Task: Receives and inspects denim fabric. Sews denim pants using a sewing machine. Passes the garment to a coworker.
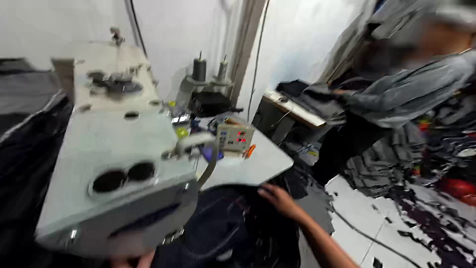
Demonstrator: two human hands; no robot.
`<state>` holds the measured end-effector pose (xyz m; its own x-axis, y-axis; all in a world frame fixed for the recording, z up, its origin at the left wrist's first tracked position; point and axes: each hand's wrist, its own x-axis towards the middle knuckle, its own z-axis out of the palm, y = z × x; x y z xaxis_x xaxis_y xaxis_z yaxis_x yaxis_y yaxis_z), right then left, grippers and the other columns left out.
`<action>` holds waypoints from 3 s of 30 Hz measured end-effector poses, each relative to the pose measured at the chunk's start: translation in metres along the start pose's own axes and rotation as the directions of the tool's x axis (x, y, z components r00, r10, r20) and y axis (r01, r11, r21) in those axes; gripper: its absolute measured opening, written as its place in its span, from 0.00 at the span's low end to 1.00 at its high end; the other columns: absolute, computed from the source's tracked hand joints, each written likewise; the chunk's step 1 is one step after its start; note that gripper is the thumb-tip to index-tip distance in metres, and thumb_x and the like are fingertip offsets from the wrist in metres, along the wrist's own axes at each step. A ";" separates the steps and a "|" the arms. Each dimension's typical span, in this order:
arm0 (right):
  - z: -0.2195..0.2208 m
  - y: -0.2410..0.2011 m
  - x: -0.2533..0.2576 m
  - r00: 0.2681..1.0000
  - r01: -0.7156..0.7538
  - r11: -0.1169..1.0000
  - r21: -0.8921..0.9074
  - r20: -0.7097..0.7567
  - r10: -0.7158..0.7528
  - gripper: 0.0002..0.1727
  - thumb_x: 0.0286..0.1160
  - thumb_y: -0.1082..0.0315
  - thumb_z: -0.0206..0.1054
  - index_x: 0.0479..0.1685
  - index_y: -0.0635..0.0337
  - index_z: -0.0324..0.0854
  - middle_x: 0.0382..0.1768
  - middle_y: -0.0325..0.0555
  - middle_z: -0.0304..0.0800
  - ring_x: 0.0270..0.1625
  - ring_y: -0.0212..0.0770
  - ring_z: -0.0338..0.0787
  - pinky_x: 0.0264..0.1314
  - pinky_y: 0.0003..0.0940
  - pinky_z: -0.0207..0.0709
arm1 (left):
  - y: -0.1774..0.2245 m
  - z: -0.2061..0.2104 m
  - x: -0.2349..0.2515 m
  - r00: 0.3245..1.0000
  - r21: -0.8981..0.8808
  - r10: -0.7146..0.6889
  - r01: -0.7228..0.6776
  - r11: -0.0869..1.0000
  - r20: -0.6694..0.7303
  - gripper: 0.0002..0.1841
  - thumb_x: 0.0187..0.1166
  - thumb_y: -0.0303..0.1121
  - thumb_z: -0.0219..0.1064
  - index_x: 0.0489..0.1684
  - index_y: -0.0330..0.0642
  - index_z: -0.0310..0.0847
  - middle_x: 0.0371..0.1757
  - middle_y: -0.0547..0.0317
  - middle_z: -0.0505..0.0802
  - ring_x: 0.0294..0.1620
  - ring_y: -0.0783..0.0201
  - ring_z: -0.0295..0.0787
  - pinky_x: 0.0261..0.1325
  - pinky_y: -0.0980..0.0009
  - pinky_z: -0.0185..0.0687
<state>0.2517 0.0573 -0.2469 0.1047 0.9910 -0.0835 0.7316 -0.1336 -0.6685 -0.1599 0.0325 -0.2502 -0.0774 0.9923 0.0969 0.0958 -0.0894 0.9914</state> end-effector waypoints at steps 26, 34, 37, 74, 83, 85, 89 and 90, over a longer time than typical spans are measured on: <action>0.109 -0.062 0.063 0.885 0.465 0.861 0.206 -0.073 -0.461 0.16 0.84 0.57 0.61 0.32 0.59 0.84 0.18 0.34 0.80 0.21 0.26 0.79 0.27 0.32 0.72 | -0.013 -0.004 0.071 0.971 0.804 -0.236 0.167 0.570 -0.035 0.16 0.83 0.25 0.64 0.62 0.21 0.82 0.65 0.26 0.87 0.73 0.35 0.80 0.79 0.45 0.68; 0.099 -0.043 -0.006 0.723 0.689 0.714 -0.128 0.041 -0.690 0.22 0.82 0.45 0.61 0.48 0.55 0.89 0.38 0.46 0.90 0.38 0.44 0.91 0.36 0.45 0.86 | -0.027 -0.021 0.014 0.905 0.095 0.312 -0.351 0.931 0.291 0.19 0.79 0.52 0.69 0.25 0.48 0.87 0.26 0.78 0.89 0.32 0.89 0.83 0.39 0.86 0.82; 0.073 -0.083 -0.022 0.442 0.878 0.419 -0.232 0.056 -0.895 0.11 0.89 0.60 0.56 0.56 0.43 0.84 0.43 0.49 0.82 0.50 0.52 0.84 0.52 0.47 0.75 | -0.017 -0.028 0.015 0.887 0.241 0.358 -0.430 0.870 0.293 0.17 0.75 0.46 0.71 0.20 0.46 0.86 0.24 0.72 0.87 0.31 0.83 0.83 0.38 0.82 0.82; 0.108 -0.171 -0.022 0.619 0.778 0.622 -0.090 -0.059 -0.783 0.06 0.63 0.66 0.70 0.31 0.49 0.93 0.34 0.33 0.93 0.42 0.25 0.90 0.46 0.17 0.80 | 0.060 -0.003 -0.036 0.973 0.471 -0.046 -0.068 0.879 0.226 0.16 0.80 0.42 0.70 0.56 0.41 0.86 0.29 0.64 0.92 0.19 0.73 0.85 0.21 0.74 0.83; 0.118 -0.168 -0.028 0.519 0.821 0.543 -0.175 -0.166 -0.838 0.07 0.73 0.69 0.67 0.32 0.54 0.92 0.31 0.39 0.91 0.40 0.30 0.89 0.43 0.18 0.79 | 0.044 0.019 -0.041 0.962 0.006 -0.182 0.185 0.983 0.203 0.10 0.85 0.34 0.65 0.38 0.38 0.87 0.36 0.62 0.97 0.36 0.71 0.97 0.40 0.74 0.96; 0.120 -0.165 -0.035 0.481 0.841 0.493 -0.224 -0.108 -0.870 0.10 0.79 0.74 0.62 0.39 0.57 0.92 0.37 0.44 0.93 0.47 0.38 0.92 0.49 0.23 0.83 | 0.043 0.020 -0.042 0.971 0.041 -0.170 0.165 0.985 0.171 0.08 0.83 0.33 0.66 0.36 0.39 0.85 0.33 0.63 0.96 0.33 0.71 0.97 0.38 0.74 0.96; 0.116 -0.162 -0.040 0.473 0.857 0.460 -0.234 0.000 -0.881 0.15 0.81 0.77 0.57 0.48 0.59 0.91 0.46 0.45 0.93 0.55 0.42 0.90 0.56 0.26 0.83 | 0.052 0.023 -0.041 0.953 0.078 -0.265 0.256 0.964 0.144 0.05 0.80 0.25 0.67 0.45 0.36 0.76 0.31 0.60 0.96 0.32 0.65 0.99 0.37 0.69 0.98; 0.116 -0.160 -0.040 0.481 0.857 0.469 -0.213 0.005 -0.877 0.15 0.81 0.77 0.57 0.50 0.58 0.91 0.47 0.44 0.92 0.56 0.41 0.89 0.57 0.26 0.82 | 0.053 0.021 -0.040 0.947 0.103 -0.278 0.264 0.959 0.163 0.07 0.81 0.24 0.66 0.49 0.37 0.73 0.32 0.60 0.96 0.33 0.64 0.99 0.37 0.69 0.98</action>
<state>0.0523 0.0405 -0.2222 -0.5945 0.5938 0.5422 0.5765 0.7848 -0.2273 -0.1305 -0.0099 -0.2030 0.0622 0.9781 -0.1985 0.1737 0.1853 0.9672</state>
